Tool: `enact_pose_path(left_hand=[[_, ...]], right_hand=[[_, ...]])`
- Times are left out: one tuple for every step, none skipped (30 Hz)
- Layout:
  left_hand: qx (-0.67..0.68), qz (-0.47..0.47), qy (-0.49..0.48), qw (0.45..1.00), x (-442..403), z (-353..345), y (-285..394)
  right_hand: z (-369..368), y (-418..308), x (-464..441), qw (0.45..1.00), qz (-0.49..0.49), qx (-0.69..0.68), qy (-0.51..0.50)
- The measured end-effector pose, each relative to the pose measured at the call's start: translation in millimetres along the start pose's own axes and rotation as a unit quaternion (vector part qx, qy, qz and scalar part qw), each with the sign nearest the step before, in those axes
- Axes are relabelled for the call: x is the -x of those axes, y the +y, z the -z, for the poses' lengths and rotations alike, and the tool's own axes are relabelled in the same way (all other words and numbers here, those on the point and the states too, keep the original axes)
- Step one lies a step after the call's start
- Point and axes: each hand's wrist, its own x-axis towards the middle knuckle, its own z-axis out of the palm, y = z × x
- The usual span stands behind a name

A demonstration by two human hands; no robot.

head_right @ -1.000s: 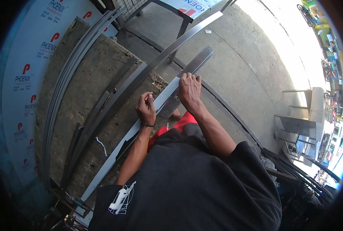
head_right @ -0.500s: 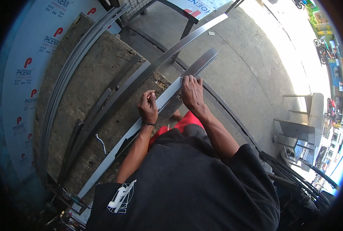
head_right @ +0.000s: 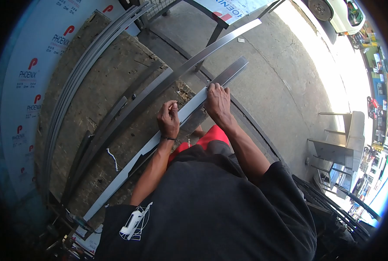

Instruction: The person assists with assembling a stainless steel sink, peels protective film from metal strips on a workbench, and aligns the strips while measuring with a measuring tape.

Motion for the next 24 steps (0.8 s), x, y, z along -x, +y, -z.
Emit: enact_pose_path(left_hand=[[0.002, 0.000, 0.001, 1.000, 0.4, -0.5, -0.3], [0.004, -0.001, 0.002, 1.000, -1.1, -0.5, 0.3], [0.004, -0.002, 0.004, 1.000, -2.3, -0.1, 0.9], [0.002, -0.002, 0.006, 1.000, -2.4, 0.1, 1.7], [0.000, -0.002, 0.006, 1.000, -1.5, -0.2, 1.9], [0.001, -0.003, 0.007, 1.000, -0.8, -0.2, 1.9], [0.002, 0.004, 0.005, 1.000, -0.6, -0.2, 1.5], [0.003, 0.012, 0.004, 1.000, -0.6, 0.3, 1.5], [0.003, 0.012, 0.005, 1.000, -1.2, 0.5, 1.4], [0.005, 0.010, 0.004, 1.000, -1.2, 0.5, 1.2], [0.007, 0.009, 0.003, 1.000, -0.2, 0.4, 1.6], [0.008, 0.009, 0.004, 1.000, 0.0, 0.2, 2.1], [0.004, 0.005, 0.008, 1.000, -0.3, 0.2, 1.9], [0.000, 0.002, 0.012, 1.000, -0.5, 0.3, 2.0], [0.000, 0.002, 0.014, 1.000, -1.2, -0.2, 2.0], [0.001, 0.004, 0.016, 1.000, -1.5, -0.5, 1.9], [0.002, 0.007, 0.017, 1.000, -1.1, 0.4, 1.6], [0.001, 0.008, 0.018, 1.000, -1.3, 0.7, 1.0], [0.005, 0.011, 0.019, 1.000, -0.9, 0.7, 0.9], [0.011, 0.013, 0.020, 1.000, 0.0, -0.2, 0.0], [0.012, 0.011, 0.018, 1.000, 0.2, -1.2, -0.7], [0.010, 0.014, 0.023, 1.000, 0.6, -1.2, -1.5], [0.007, 0.018, 0.027, 0.999, 0.2, -0.8, -1.9], [0.006, 0.017, 0.026, 0.999, -0.6, -0.8, -2.4]], right_hand=[[0.1, -0.7, -0.6, 1.000, -0.006, -0.014, -0.011], [2.5, -2.9, -1.6, 1.000, -0.003, -0.014, -0.010], [5.3, -4.4, -1.2, 0.999, 0.013, -0.039, -0.034], [8.1, -5.2, 0.5, 0.996, 0.028, -0.064, -0.059], [12.1, -5.8, 3.3, 0.996, 0.029, -0.063, -0.059], [17.0, -6.9, 6.0, 0.992, 0.033, -0.098, -0.068], [20.0, -7.1, 6.4, 0.988, 0.038, -0.132, -0.076], [18.6, -2.6, 5.5, 0.988, 0.039, -0.131, -0.076], [17.1, 3.6, 3.9, 0.987, 0.004, -0.150, -0.061], [14.7, 8.2, 4.0, 0.984, -0.031, -0.169, -0.047], [16.0, 7.4, 5.2, 0.984, -0.031, -0.168, -0.047], [17.1, 6.2, 5.2, 0.978, -0.044, -0.201, -0.045], [17.4, 3.9, 4.7, 0.970, -0.056, -0.235, -0.043], [14.5, 2.3, 6.5, 0.970, -0.055, -0.234, -0.043], [10.8, -0.7, 10.3, 0.972, -0.027, -0.233, -0.031], [7.0, -3.7, 14.6, 0.973, 0.002, -0.232, -0.021], [7.6, -9.6, 20.0, 0.972, 0.003, -0.233, -0.023], [8.8, -14.5, 26.1, 0.975, 0.055, -0.214, 0.011], [10.0, -18.9, 33.0, 0.974, 0.105, -0.194, 0.045], [7.7, -20.7, 39.5, 0.973, 0.130, -0.188, 0.029], [6.4, -21.4, 46.3, 0.973, 0.128, -0.188, 0.031], [5.2, -22.5, 53.4, 0.963, 0.150, -0.221, 0.023], [5.9, -24.5, 59.4, 0.951, 0.172, -0.255, 0.016], [8.3, -24.0, 64.2, 0.947, 0.189, -0.259, 0.010]])
